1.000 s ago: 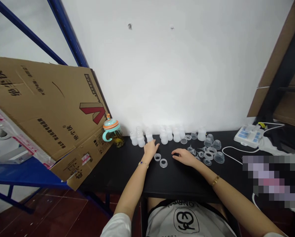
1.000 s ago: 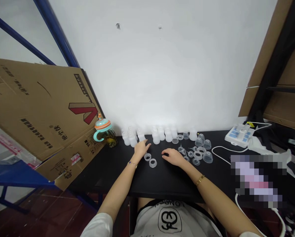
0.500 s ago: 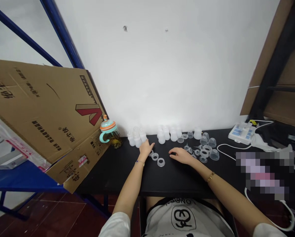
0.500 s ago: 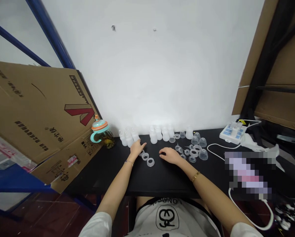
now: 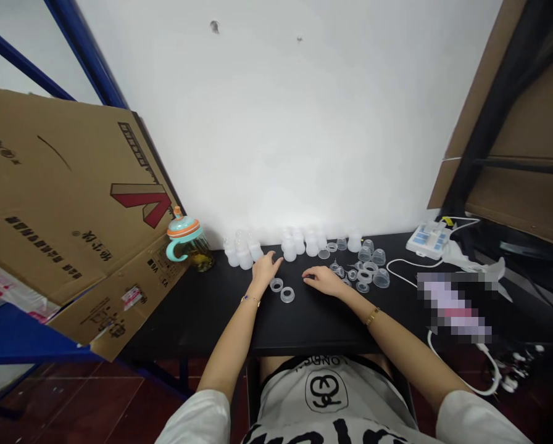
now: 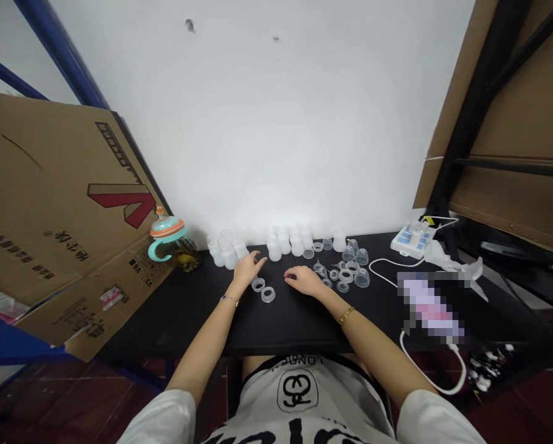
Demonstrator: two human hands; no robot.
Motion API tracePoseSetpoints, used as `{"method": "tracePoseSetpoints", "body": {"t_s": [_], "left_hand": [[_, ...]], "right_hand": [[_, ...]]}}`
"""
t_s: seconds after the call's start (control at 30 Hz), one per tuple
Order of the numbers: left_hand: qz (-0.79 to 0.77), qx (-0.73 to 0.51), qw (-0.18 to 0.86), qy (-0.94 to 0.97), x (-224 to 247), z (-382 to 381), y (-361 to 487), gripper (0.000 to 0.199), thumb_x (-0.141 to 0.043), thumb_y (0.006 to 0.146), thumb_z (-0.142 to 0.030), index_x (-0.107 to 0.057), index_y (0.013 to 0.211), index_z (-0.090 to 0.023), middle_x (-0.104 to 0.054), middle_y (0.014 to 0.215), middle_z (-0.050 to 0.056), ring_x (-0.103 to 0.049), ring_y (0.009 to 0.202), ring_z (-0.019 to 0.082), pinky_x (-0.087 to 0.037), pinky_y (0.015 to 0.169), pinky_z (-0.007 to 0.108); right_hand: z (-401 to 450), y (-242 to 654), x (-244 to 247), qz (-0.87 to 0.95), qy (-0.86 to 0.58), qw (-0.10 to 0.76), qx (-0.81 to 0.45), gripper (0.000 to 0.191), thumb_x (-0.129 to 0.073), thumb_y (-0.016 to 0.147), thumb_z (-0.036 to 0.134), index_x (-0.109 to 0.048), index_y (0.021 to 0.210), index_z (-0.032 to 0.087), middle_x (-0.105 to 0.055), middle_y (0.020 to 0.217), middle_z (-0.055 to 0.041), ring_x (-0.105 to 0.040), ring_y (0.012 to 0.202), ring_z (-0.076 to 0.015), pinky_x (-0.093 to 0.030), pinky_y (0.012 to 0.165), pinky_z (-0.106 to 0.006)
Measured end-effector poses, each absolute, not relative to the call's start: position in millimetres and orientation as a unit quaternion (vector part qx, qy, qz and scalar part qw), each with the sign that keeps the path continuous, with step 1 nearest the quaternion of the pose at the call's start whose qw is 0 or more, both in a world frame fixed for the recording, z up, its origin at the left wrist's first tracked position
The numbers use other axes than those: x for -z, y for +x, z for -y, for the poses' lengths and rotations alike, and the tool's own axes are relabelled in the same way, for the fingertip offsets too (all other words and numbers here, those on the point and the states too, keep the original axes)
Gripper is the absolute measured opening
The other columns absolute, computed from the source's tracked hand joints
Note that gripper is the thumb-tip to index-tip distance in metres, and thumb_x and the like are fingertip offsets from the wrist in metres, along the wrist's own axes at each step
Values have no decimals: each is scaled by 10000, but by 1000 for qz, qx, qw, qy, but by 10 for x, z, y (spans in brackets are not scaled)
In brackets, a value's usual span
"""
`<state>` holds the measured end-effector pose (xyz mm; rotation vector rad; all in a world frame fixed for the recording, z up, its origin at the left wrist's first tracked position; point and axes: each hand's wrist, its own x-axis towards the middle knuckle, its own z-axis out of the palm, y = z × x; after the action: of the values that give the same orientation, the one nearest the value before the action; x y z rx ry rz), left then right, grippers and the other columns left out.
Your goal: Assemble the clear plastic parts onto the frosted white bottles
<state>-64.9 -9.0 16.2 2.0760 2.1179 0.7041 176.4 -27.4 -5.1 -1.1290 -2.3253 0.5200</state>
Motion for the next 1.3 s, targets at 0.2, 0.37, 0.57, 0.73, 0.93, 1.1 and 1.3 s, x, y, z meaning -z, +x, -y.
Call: {"method": "tracePoseSetpoints", "body": {"t_s": [0.2,0.37,0.57,0.73,0.93,1.1,1.3], "left_hand": [[-686,-215,55,693,-179,87,-696,425,-552,978,-490,-657,1268,-197,-749,974,87,-691,971,258,-475,773,298],[-675,-215,74,702,-165,73,-706,407,-578,963,-463,-678,1237,-180,-754,1001,106,-679,988,262,-474,796,298],[-632,-246,120,725,-109,30,-708,300,-539,969,-342,-737,1112,-167,-759,917,88,-687,894,226,-488,804,296],[-585,-261,176,747,-71,8,-652,324,-532,960,-373,-733,1113,-171,-752,829,36,-668,677,162,-520,691,264],[-532,-344,260,729,-152,-21,-751,351,-555,907,-330,-703,1175,-158,-748,942,53,-640,641,134,-518,598,242],[-563,-298,186,748,-249,42,-897,290,-582,862,-264,-741,1094,-193,-750,926,31,-669,772,162,-541,770,275],[-637,-219,164,721,-412,-34,-794,231,-636,854,-302,-743,1024,-187,-766,918,52,-708,858,198,-530,784,281]], "right_hand": [[237,1936,-79,788,-490,359,-94,285,-527,961,294,-766,1106,237,-772,1110,-62,-686,899,-216,-510,847,-308],[115,2191,-128,713,-587,381,-35,318,-497,971,310,-765,1122,227,-761,1156,-74,-683,996,-255,-493,873,-325],[17,2319,-125,681,-639,356,-42,323,-505,957,312,-774,1106,214,-759,1156,-86,-677,1045,-289,-492,865,-346],[0,2325,-100,701,-632,323,-69,291,-523,946,318,-786,1046,242,-775,1069,-70,-690,996,-280,-499,833,-333],[-45,2370,-89,719,-615,308,-106,265,-566,908,286,-781,1051,227,-782,1067,-67,-702,1005,-275,-507,835,-328],[-69,2386,-62,727,-607,306,-94,255,-577,897,271,-777,1051,229,-782,1053,-64,-703,999,-266,-508,837,-320],[-88,2341,-31,713,-629,294,-96,254,-566,890,240,-785,1020,232,-784,1011,-62,-708,959,-252,-491,769,-285]]}}
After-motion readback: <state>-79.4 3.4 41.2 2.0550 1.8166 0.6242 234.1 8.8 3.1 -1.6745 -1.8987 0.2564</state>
